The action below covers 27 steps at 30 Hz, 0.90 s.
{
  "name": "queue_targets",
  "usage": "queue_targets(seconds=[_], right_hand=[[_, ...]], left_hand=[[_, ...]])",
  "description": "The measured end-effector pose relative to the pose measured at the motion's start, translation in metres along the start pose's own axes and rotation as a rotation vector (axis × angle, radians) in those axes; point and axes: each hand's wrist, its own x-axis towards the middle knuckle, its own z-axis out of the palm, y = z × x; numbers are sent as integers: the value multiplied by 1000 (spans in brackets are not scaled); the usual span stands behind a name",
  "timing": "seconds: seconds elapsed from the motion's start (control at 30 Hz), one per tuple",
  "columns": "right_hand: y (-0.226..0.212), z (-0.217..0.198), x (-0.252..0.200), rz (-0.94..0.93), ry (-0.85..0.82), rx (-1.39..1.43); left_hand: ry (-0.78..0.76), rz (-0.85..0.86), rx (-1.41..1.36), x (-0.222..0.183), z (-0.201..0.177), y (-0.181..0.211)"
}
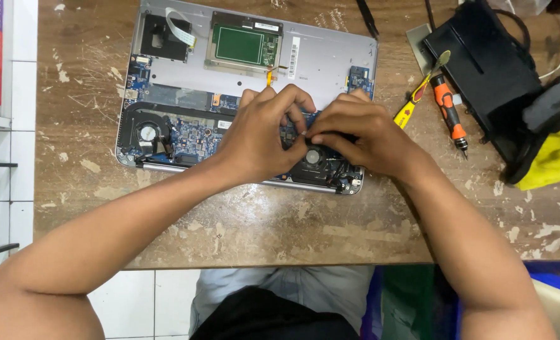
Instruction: The person works on the internal components of a disassembled laptop placed on their lap. They use their hands to carefully disconnect and reconnect a small black ribbon cable to the motherboard near the cooling fan.
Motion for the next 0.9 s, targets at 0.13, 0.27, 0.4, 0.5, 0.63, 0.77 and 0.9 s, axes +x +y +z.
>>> queue_targets(seconds=[0.13,0.27,0.4,0.5,0.63,0.77,0.9], right_hand=[[5,4,-2,-13,28,-48],[5,1,-3,16,-2,-50],[10,-2,-10,1,26,-31],[11,-3,-9,-14,27,-45],[6,-3,-6,15,-18,-27],[8,-11,-7,36,-49,-40],[3,-11,-5,50,-20,-6]], left_hand=[[-10,-7,6,1,-1,-1],[-18,-4,9,0,-1,-2],[-29,-13,3,0,0,-2],[-17,-18,-18,0,-1,-2],[-18,-25,-21,0,-2,2],[-9,-43,-16,1,-2,2],[-6,-41,-15,1,-1,-1]])
